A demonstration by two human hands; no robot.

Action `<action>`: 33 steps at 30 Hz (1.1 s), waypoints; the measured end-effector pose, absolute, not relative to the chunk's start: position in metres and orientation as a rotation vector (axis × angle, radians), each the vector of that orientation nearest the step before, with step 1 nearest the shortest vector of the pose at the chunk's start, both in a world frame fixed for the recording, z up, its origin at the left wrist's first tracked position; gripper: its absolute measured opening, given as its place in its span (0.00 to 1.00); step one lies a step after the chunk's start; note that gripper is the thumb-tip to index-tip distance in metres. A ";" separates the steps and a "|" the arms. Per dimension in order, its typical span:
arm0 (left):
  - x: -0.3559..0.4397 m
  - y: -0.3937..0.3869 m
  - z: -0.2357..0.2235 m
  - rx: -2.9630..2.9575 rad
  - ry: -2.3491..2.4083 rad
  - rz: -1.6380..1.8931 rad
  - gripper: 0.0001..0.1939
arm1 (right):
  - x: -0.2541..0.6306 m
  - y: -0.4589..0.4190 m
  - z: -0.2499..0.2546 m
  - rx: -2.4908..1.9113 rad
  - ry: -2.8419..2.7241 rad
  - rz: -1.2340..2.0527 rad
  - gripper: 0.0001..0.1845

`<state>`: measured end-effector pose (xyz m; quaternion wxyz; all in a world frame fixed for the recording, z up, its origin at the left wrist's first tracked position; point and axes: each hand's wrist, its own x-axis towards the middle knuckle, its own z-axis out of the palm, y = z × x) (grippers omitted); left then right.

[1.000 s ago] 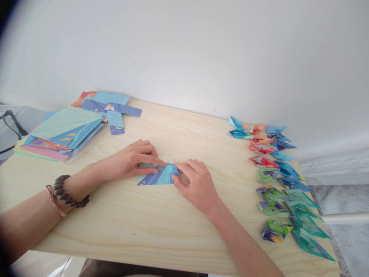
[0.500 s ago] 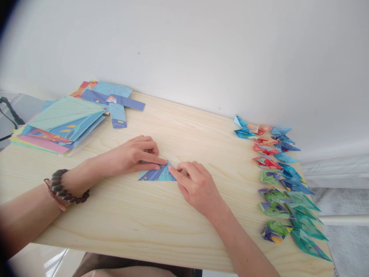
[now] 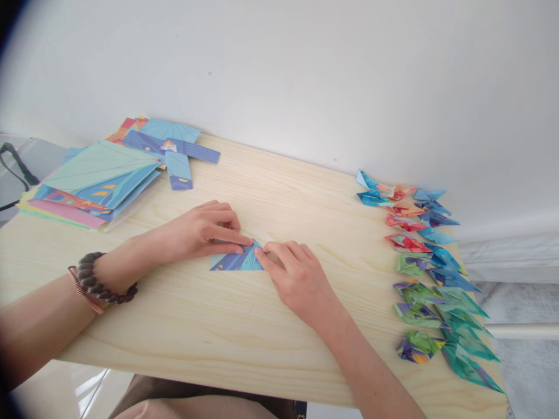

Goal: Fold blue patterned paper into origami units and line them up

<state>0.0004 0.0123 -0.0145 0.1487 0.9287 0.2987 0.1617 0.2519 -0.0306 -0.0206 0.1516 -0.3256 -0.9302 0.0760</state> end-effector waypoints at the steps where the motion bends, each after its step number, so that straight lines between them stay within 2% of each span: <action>1: 0.000 0.012 -0.014 2.674 0.859 0.461 0.14 | 0.252 -0.031 -0.021 -0.935 -2.673 0.210 0.20; 9: 0.002 0.011 -0.014 2.703 0.902 0.439 0.17 | 0.252 -0.034 -0.020 -0.951 -2.640 0.165 0.19; 33: 0.002 0.011 -0.011 2.781 0.856 0.371 0.16 | 0.251 -0.033 -0.016 -0.934 -2.705 0.121 0.18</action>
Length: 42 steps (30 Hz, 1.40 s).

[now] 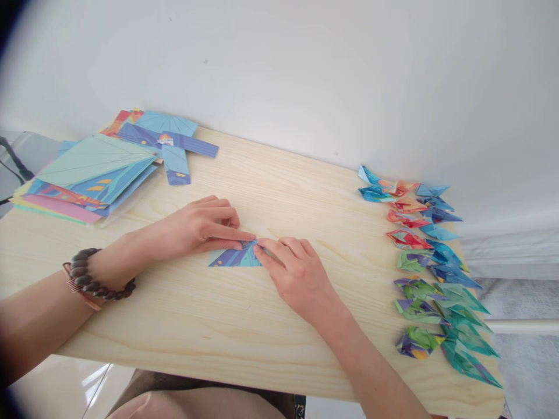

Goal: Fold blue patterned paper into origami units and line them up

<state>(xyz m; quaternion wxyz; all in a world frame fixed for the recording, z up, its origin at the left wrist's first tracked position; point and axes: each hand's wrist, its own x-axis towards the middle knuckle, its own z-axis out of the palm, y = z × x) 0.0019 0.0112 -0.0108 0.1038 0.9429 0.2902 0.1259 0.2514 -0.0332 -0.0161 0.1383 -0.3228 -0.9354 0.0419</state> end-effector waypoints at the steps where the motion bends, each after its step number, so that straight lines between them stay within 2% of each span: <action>1: 0.002 0.011 -0.011 2.782 0.858 0.368 0.16 | 0.251 -0.033 -0.016 -0.931 -2.709 0.115 0.18; 23: 0.004 0.009 -0.006 2.854 0.866 0.323 0.15 | 0.246 -0.039 -0.015 -0.956 -2.716 0.023 0.19; 33: 0.003 0.006 -0.005 2.866 1.002 0.229 0.17 | 0.248 -0.059 -0.018 -1.097 -2.754 -0.107 0.24; 38: 0.006 0.004 -0.007 2.860 0.998 0.300 0.17 | 0.248 -0.057 -0.019 -1.100 -2.604 0.092 0.21; 42: 0.014 0.001 -0.007 2.853 1.017 0.375 0.18 | 0.244 -0.045 -0.014 -1.188 -2.317 0.415 0.13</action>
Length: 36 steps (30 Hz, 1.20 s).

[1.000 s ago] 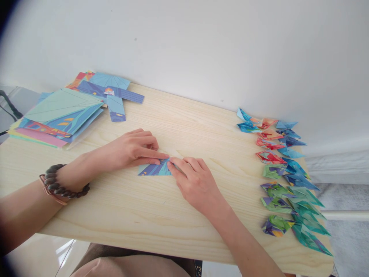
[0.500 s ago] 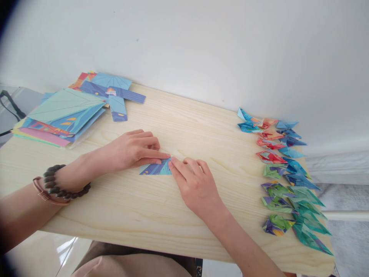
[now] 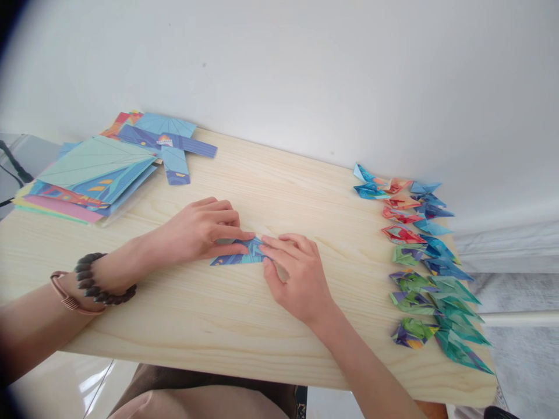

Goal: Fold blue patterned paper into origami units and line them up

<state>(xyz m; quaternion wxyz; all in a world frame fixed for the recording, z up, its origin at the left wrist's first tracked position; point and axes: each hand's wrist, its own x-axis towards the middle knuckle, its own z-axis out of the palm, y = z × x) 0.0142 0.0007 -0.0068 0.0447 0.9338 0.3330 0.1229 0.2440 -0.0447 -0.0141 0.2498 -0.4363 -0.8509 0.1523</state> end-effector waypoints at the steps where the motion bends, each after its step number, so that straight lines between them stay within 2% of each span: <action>1: 0.016 0.000 -0.007 2.855 1.011 0.384 0.18 | 0.242 -0.040 -0.013 -1.226 -2.255 0.496 0.10; 5: 0.017 0.000 -0.008 2.863 0.995 0.363 0.17 | 0.229 -0.023 -0.013 -1.441 -2.025 0.644 0.04; 13: 0.016 0.002 -0.010 2.860 0.989 0.383 0.16 | 0.213 -0.020 -0.019 -1.595 -2.089 0.527 0.01; 36: 0.015 0.001 -0.011 2.815 1.033 0.378 0.16 | 0.234 -0.038 -0.014 -1.592 -2.200 0.570 0.12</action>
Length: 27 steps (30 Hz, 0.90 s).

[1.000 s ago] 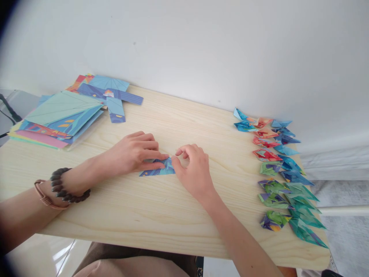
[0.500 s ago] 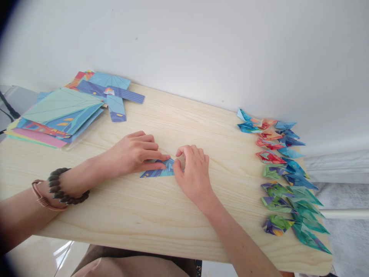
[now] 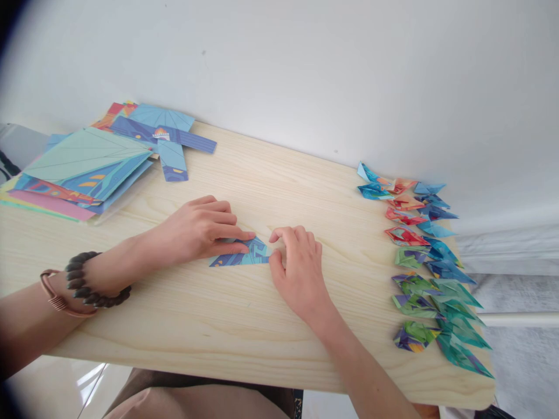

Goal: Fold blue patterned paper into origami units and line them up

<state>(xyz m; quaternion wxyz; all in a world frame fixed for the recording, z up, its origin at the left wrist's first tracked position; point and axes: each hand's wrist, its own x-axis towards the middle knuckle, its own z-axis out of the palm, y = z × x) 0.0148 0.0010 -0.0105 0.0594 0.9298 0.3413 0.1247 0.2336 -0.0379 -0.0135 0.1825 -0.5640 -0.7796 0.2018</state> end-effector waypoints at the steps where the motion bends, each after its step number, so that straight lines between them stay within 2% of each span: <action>1: 0.015 0.001 -0.011 2.815 1.031 0.378 0.16 | 0.233 -0.038 -0.013 -1.594 -2.204 0.573 0.13; 11: 0.015 0.000 -0.012 2.769 1.020 0.418 0.16 | 0.243 -0.037 -0.018 -1.541 -2.120 0.637 0.14; 16: 0.017 -0.001 -0.014 2.611 1.100 0.425 0.15 | 0.233 -0.040 -0.021 -1.564 -2.125 0.510 0.08; 20: 0.020 0.001 -0.014 2.455 1.158 0.429 0.15 | 0.226 -0.038 -0.020 -1.527 -2.218 0.440 0.10; 24: 0.020 0.003 -0.012 2.382 1.166 0.478 0.17 | 0.225 -0.024 -0.020 -1.414 -2.216 0.585 0.07; 27: 0.017 0.003 -0.010 2.308 1.131 0.544 0.14 | 0.223 -0.016 -0.020 -1.327 -2.135 0.734 0.05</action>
